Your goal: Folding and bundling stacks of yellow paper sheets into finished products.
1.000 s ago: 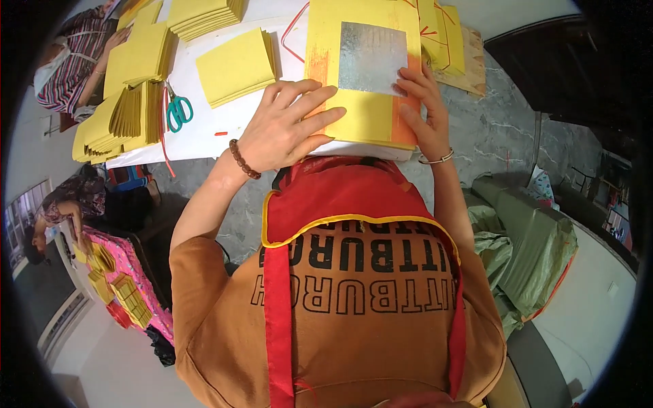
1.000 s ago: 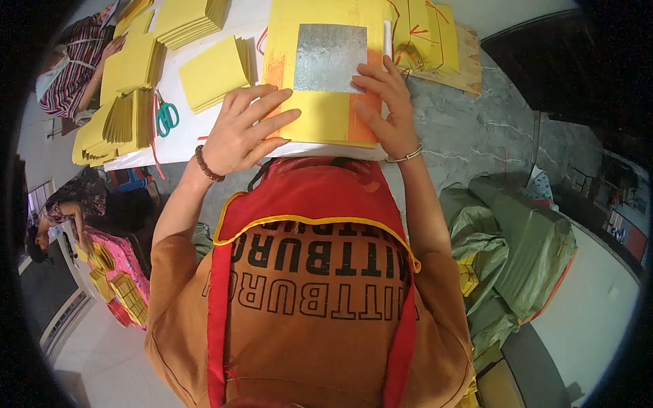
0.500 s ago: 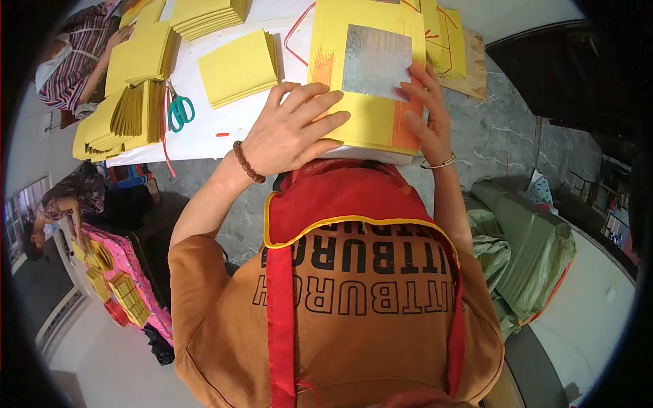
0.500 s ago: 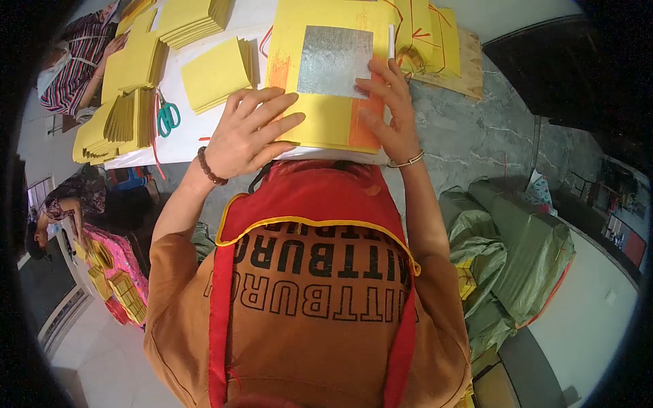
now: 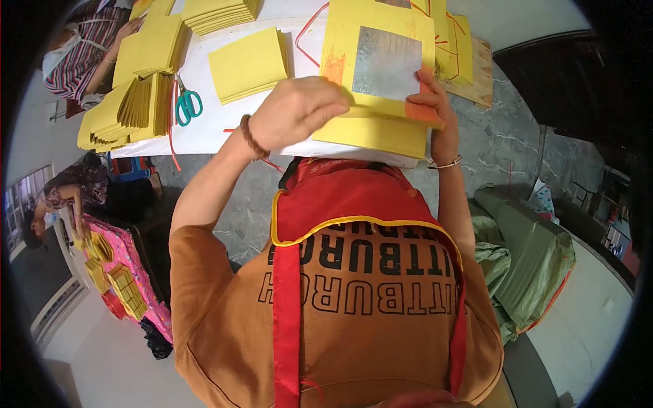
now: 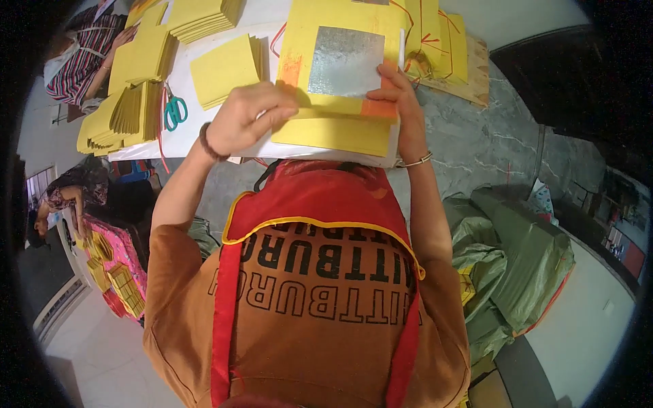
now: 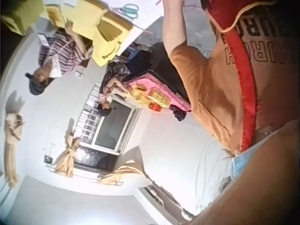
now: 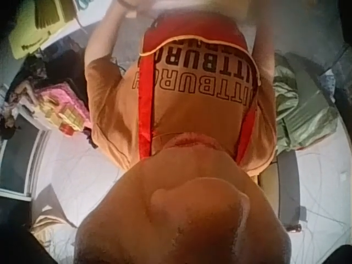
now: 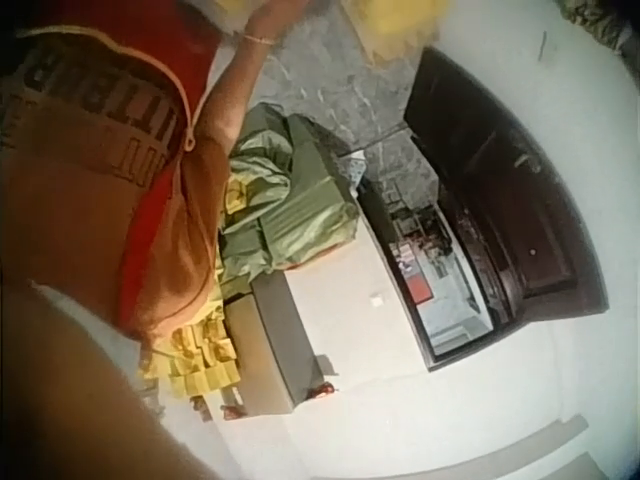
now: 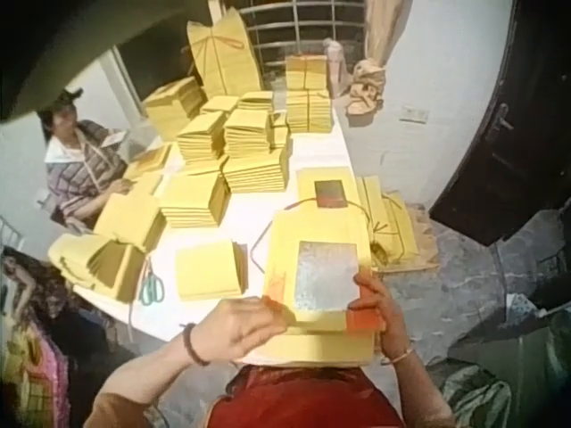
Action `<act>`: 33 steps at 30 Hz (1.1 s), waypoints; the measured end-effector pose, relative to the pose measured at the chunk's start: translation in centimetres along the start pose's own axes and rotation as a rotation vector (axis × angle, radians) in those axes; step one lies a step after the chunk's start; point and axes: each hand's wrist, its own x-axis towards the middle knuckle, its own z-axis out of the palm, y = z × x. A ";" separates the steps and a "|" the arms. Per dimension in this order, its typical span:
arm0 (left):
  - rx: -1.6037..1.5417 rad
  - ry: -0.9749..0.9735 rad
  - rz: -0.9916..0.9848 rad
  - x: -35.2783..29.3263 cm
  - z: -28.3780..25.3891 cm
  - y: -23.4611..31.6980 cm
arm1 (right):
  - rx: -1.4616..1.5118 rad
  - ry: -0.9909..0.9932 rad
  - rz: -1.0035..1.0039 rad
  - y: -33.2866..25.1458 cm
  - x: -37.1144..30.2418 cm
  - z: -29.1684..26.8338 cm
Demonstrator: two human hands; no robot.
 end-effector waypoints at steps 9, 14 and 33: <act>-0.570 -0.298 -0.482 1.9 -1.3 -2.2 | 0.165 0.082 0.187 -0.5 0.0 0.7; -0.657 -0.321 -0.523 2.4 -1.4 -2.7 | 0.003 0.095 0.137 -0.4 0.2 0.7; -0.643 -0.473 -0.507 2.8 -1.5 -3.4 | 0.004 0.101 0.208 -0.3 0.0 0.6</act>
